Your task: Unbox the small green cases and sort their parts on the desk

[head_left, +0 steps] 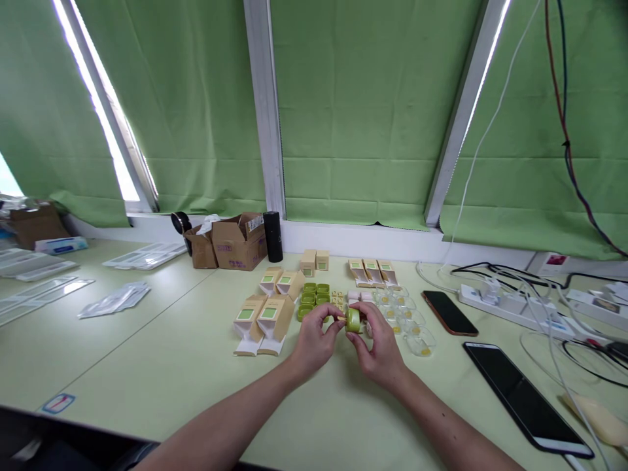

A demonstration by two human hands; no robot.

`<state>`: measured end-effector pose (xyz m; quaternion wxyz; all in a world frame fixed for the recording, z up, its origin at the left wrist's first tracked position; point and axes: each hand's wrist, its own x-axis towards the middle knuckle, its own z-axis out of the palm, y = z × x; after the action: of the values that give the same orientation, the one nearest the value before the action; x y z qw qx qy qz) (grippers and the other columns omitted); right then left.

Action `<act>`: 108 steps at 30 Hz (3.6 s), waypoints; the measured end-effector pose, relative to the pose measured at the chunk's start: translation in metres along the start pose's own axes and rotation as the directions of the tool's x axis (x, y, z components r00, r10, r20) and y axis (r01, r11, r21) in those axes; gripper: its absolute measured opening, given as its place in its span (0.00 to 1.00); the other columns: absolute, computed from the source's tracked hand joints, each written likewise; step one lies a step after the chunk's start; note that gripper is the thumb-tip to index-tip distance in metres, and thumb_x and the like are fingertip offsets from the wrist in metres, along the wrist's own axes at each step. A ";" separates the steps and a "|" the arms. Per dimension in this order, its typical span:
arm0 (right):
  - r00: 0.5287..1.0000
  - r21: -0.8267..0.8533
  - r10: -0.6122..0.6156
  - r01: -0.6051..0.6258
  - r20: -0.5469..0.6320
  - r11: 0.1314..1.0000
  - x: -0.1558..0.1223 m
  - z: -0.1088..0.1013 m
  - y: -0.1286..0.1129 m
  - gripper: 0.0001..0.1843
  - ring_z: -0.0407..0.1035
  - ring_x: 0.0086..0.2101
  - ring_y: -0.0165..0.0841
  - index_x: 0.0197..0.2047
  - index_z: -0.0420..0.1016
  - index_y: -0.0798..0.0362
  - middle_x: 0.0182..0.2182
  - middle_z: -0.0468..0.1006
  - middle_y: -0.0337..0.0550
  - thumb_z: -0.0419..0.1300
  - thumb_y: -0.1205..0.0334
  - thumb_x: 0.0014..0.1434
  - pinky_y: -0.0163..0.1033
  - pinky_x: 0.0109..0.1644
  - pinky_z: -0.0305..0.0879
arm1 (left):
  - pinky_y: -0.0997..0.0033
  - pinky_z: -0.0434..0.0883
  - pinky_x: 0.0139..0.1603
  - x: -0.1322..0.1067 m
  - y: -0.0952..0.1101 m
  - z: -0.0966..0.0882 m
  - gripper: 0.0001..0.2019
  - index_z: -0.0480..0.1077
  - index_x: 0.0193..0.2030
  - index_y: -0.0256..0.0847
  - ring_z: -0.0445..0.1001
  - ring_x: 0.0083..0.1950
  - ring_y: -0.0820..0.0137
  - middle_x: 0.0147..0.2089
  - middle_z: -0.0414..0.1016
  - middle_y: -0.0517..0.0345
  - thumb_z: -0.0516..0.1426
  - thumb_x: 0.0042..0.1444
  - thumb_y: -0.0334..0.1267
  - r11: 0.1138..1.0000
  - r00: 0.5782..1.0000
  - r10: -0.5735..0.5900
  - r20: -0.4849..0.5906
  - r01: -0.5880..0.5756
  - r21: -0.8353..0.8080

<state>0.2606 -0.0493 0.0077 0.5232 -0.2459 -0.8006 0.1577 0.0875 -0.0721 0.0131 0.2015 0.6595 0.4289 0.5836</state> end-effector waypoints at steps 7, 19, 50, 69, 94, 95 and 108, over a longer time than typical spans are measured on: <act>0.999 0.060 0.039 -0.038 -0.023 0.997 0.003 0.000 -0.004 0.23 0.71 0.51 0.44 0.61 0.65 0.47 0.53 0.72 0.51 0.58 0.66 0.63 0.49 0.52 0.75 | 0.63 0.75 0.47 0.001 0.006 0.000 0.05 0.74 0.41 0.40 0.78 0.43 0.64 0.40 0.80 0.51 0.61 0.62 0.38 1.000 1.000 -0.016 0.009 0.016 -0.027; 0.991 0.110 0.118 -0.111 -0.059 0.988 0.008 -0.002 -0.002 0.18 0.68 0.57 0.42 0.61 0.74 0.43 0.56 0.66 0.51 0.56 0.59 0.70 0.49 0.57 0.75 | 0.54 0.74 0.60 0.004 0.009 -0.005 0.18 0.70 0.58 0.41 0.76 0.55 0.60 0.55 0.76 0.44 0.61 0.66 0.45 1.000 0.999 -0.011 0.048 0.012 -0.029; 0.965 -0.360 -0.221 0.159 -0.138 0.919 0.008 -0.009 0.001 0.16 0.65 0.45 0.45 0.47 0.82 0.43 0.40 0.72 0.48 0.59 0.72 0.62 0.52 0.45 0.72 | 0.45 0.73 0.59 0.003 0.007 -0.006 0.21 0.73 0.58 0.44 0.71 0.58 0.54 0.52 0.79 0.48 0.63 0.58 0.27 0.887 0.929 0.349 0.124 -0.370 0.275; 0.948 -0.403 -0.271 0.184 -0.169 0.896 0.008 -0.005 -0.001 0.11 0.63 0.43 0.41 0.39 0.78 0.50 0.37 0.72 0.46 0.59 0.76 0.62 0.46 0.43 0.69 | 0.44 0.74 0.58 0.000 0.004 -0.005 0.20 0.71 0.59 0.43 0.70 0.58 0.53 0.52 0.79 0.47 0.61 0.61 0.27 0.808 0.888 0.440 0.138 -0.458 0.371; 0.950 -0.396 -0.268 0.188 -0.159 0.899 0.011 -0.004 -0.006 0.09 0.63 0.41 0.39 0.37 0.75 0.52 0.36 0.72 0.46 0.59 0.75 0.64 0.43 0.41 0.65 | 0.44 0.75 0.58 -0.001 0.007 -0.006 0.22 0.71 0.59 0.43 0.70 0.59 0.52 0.51 0.80 0.49 0.63 0.58 0.27 0.756 0.911 0.401 0.099 -0.390 0.525; 0.950 -0.396 -0.267 0.187 -0.159 0.899 0.011 -0.004 -0.006 0.09 0.63 0.41 0.39 0.37 0.75 0.52 0.36 0.72 0.46 0.59 0.75 0.64 0.43 0.40 0.65 | 0.44 0.75 0.58 -0.001 0.007 -0.006 0.22 0.71 0.59 0.44 0.70 0.59 0.52 0.51 0.80 0.49 0.62 0.58 0.27 0.756 0.913 0.397 0.098 -0.386 0.529; 0.953 -0.398 -0.267 0.191 -0.146 0.897 0.009 -0.002 -0.002 0.09 0.64 0.41 0.40 0.38 0.76 0.51 0.36 0.72 0.46 0.59 0.74 0.64 0.43 0.41 0.66 | 0.44 0.75 0.57 0.000 0.009 -0.007 0.22 0.72 0.59 0.43 0.71 0.58 0.52 0.51 0.81 0.50 0.63 0.58 0.27 0.747 0.916 0.391 0.090 -0.373 0.550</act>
<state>0.2594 -0.0458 0.0167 0.5573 -0.2604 -0.7835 -0.0880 0.0841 -0.0786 0.0219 -0.1295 0.7537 0.4388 0.4719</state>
